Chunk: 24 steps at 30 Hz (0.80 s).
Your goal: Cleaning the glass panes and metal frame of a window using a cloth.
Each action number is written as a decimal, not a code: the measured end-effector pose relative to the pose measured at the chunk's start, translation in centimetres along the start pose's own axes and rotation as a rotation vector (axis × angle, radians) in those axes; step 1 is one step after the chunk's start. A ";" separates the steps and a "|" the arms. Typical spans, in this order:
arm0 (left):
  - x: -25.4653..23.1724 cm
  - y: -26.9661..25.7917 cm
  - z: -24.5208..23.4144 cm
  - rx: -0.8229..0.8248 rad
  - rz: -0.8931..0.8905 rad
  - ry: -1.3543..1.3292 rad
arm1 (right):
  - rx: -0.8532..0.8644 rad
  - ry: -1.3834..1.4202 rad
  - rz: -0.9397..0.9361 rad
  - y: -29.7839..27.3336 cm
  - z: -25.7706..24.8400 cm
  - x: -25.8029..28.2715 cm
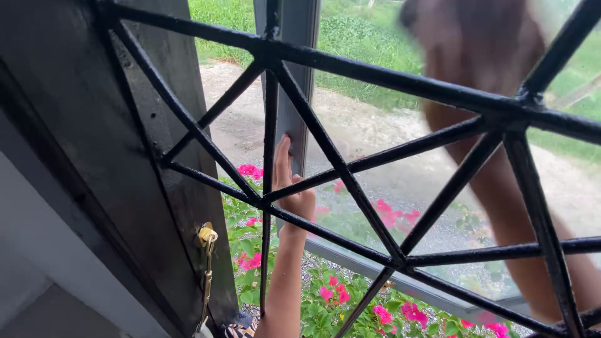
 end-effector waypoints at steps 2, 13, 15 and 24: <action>-0.5 0.1 -0.4 0.012 -0.009 0.060 | 0.047 0.011 -0.097 -3.2 5.1 2.4; -1.8 0.2 2.0 0.197 0.059 0.230 | 0.315 0.215 -0.458 -13.8 13.1 9.7; -2.7 0.6 2.3 0.199 0.121 0.232 | 0.215 0.166 -0.381 -11.2 9.9 6.5; -3.1 0.9 3.6 0.174 -0.012 0.295 | -0.023 -0.123 -0.067 -6.3 2.2 -8.4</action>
Point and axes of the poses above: each hand's wrist, its own y-axis towards the middle knuckle, its own z-axis out of the palm, x = y × z, the point moved 10 cm from there along y, towards the middle knuckle, and after that the axes turned 14 degrees about x, right-handed, at the moved point
